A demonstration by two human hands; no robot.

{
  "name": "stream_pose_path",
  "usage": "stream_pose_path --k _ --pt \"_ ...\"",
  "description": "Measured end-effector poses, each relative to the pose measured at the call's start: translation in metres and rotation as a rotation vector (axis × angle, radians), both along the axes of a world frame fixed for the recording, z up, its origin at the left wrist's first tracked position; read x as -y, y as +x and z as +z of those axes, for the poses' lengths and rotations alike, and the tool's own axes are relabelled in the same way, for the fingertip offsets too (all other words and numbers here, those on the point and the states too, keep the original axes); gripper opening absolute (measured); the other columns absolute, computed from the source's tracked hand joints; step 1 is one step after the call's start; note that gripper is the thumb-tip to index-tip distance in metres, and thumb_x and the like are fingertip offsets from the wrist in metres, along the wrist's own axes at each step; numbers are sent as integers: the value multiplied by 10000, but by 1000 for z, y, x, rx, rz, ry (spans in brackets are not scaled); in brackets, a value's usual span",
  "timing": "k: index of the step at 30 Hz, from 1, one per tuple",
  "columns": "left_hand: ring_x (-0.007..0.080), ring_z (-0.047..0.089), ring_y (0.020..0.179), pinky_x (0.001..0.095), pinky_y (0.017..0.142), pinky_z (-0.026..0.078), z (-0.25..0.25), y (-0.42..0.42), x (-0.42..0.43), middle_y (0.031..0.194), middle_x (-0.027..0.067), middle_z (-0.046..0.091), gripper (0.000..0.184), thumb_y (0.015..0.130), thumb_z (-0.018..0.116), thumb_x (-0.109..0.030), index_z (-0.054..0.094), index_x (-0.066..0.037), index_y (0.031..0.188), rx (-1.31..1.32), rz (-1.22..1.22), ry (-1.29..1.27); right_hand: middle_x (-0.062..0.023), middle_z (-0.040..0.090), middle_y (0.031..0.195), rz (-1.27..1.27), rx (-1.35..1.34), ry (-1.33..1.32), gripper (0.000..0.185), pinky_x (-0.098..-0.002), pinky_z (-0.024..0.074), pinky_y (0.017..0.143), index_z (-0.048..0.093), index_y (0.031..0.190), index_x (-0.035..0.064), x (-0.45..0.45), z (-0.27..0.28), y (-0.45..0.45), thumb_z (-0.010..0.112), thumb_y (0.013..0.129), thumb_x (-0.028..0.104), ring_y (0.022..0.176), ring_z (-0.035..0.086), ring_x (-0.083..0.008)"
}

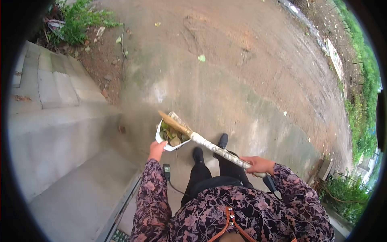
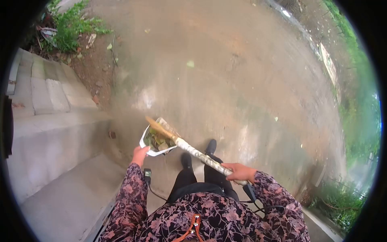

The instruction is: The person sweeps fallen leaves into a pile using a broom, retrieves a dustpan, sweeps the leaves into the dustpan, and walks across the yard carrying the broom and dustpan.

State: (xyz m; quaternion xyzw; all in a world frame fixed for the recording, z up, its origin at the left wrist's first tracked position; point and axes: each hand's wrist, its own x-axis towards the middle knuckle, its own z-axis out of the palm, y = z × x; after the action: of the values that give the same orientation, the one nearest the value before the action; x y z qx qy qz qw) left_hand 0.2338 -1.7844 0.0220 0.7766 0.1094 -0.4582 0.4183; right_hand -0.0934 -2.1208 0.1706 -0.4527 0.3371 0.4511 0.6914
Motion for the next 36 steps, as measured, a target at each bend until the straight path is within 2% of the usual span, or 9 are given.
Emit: stream_pose_path --k 5,7,9,11,17,19,24,31,36 --pt "110 540 620 252 540 415 57 10 43 735 25 587 202 733 635 -223 603 -45 823 62 231 -19 -13 544 779 158 86 -190 710 -249 467 540 278 1392 149 93 67 -36 606 766 75 569 522 -86" --pt "115 530 605 257 534 411 62 7 31 732 26 578 211 734 629 -238 596 -50 823 94 315 -3 -16 530 741 -29 112 -205 696 -246 453 527 293 1386 183 86 53 -66 594 765 89 546 504 -89" --pt "113 502 576 261 504 387 80 7 50 709 22 557 240 727 626 -280 585 -60 814 168 417 3 -23 539 751 57 278 -330 692 -255 463 520 298 1384 167 116 38 -73 593 764 79 541 512 -95" --pt "107 490 572 258 477 358 98 6 61 699 12 542 267 721 623 -316 574 -74 821 214 436 -23 -36 547 738 -266 153 -201 684 -259 473 510 302 1381 135 128 33 -80 583 762 59 543 530 -105" --pt "90 477 602 289 534 428 111 13 82 717 -9 508 213 793 570 -316 541 -116 862 331 463 -189 -55 524 714 -555 269 -99 563 -257 447 466 308 1325 67 153 -14 -56 511 801 31 529 518 -128" --pt "91 487 604 292 523 422 111 17 88 717 -11 519 204 790 577 -309 540 -119 855 326 483 -250 -75 517 729 -838 238 69 539 -252 450 454 303 1318 89 159 -29 -48 522 825 93 529 493 -125" --pt "85 498 568 252 478 383 112 33 86 682 -18 546 238 776 613 -343 564 -113 810 418 387 -247 -115 496 751 -1416 110 393 292 -267 443 480 385 1034 33 118 -95 -64 559 813 108 566 493 -150" --pt "79 527 579 254 460 421 119 29 105 655 -28 546 227 764 668 -309 581 -113 839 465 263 -268 -108 486 738 -1663 126 380 289 -264 453 487 378 998 25 134 -92 -115 561 785 94 576 497 -163" --pt "119 526 595 307 471 487 128 8 93 675 5 530 224 802 627 -273 561 -79 894 492 174 -256 -108 486 726 -1564 191 241 273 -271 460 468 390 991 47 137 -129 -163 552 779 101 561 499 -172"
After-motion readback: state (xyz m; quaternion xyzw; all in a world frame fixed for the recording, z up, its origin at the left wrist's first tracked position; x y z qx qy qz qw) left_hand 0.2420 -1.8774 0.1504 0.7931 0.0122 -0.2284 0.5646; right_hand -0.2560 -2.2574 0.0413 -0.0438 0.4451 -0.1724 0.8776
